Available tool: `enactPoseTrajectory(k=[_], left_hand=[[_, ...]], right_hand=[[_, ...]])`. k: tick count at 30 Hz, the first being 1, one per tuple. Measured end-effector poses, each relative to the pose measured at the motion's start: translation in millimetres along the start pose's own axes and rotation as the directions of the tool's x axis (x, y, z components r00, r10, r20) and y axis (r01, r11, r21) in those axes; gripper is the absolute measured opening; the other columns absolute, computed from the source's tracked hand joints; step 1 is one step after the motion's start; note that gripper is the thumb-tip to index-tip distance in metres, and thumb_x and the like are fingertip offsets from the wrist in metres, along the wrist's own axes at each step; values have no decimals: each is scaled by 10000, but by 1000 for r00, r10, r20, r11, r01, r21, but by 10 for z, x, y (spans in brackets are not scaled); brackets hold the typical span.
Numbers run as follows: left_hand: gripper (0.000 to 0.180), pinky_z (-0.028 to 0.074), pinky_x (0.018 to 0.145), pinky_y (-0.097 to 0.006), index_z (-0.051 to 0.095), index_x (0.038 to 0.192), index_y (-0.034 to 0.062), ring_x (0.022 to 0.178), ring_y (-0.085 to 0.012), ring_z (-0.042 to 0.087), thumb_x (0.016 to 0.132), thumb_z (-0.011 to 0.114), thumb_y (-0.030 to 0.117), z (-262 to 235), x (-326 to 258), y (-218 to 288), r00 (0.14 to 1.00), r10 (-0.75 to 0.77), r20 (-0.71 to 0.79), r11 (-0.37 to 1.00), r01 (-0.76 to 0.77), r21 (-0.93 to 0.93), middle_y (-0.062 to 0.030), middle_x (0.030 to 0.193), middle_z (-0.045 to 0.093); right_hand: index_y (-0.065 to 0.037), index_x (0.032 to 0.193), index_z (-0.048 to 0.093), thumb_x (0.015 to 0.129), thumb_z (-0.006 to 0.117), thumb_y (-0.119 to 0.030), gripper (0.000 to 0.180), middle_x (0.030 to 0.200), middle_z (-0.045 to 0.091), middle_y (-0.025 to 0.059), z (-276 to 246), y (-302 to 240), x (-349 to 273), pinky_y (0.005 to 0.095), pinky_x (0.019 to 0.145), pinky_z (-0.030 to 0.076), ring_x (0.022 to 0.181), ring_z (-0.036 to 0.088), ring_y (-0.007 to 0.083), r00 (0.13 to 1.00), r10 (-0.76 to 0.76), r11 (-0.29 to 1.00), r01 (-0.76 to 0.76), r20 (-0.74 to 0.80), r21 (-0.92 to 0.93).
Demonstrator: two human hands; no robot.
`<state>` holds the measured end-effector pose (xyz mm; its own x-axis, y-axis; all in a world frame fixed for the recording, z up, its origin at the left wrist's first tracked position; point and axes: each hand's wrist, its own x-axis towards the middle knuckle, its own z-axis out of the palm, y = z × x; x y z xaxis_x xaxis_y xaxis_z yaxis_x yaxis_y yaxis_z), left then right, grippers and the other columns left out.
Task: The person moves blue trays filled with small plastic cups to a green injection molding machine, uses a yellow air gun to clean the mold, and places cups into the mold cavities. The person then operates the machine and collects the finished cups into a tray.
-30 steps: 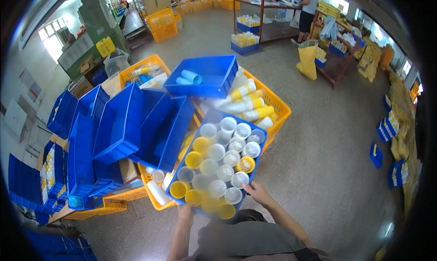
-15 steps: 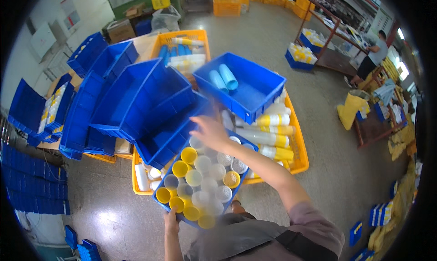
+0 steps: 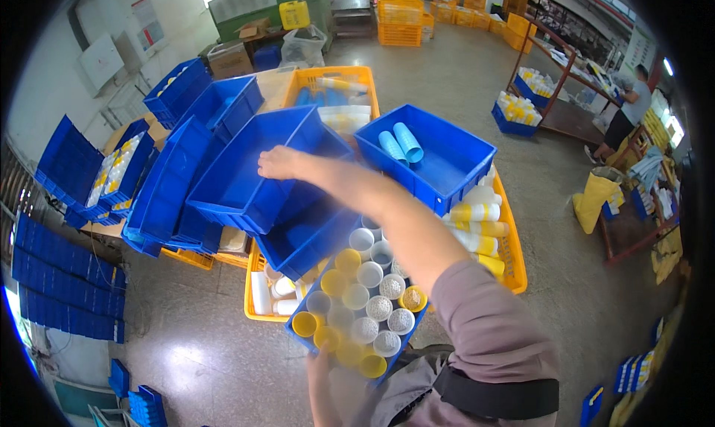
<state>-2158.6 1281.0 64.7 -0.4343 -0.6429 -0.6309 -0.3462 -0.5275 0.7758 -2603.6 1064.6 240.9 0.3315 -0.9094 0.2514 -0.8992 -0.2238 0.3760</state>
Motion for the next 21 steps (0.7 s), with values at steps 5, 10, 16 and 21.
enactPoseTrajectory(k=[5,10,16,21], left_hand=[[513,596,747,-381,533,1280,-26,910,-233,693,977,571,386,-118,-66,134,986,-66,150,989,45,138,-143,1085,680],[540,607,733,-373,511,1285,-34,916,-231,691,987,558,413,-219,13,183,954,-60,293,974,-9,226,-142,1098,674],[550,561,663,-346,641,1121,-31,786,-246,709,972,563,493,-378,198,392,869,-135,475,870,-126,476,-151,937,718],[635,523,773,-466,723,918,2,878,-378,687,889,555,614,-287,-168,1137,882,-87,462,21,-462,886,-212,935,711]], right_hand=[[-83,865,650,752,720,-138,144,893,671,102,-1278,-45,-739,404,650,578,945,659,274,997,-64,997,63,35,43],[-56,961,605,801,662,-128,185,911,647,92,-2618,-498,-1909,361,582,570,930,639,253,939,343,932,-335,40,-141],[17,1101,539,842,712,-221,392,930,676,204,-3612,-1109,-2926,458,715,533,899,670,358,591,807,588,-801,7,-112],[85,1088,546,865,698,-230,415,924,674,280,-3406,-1351,-3907,482,771,535,898,667,427,162,966,185,-978,199,-99]])
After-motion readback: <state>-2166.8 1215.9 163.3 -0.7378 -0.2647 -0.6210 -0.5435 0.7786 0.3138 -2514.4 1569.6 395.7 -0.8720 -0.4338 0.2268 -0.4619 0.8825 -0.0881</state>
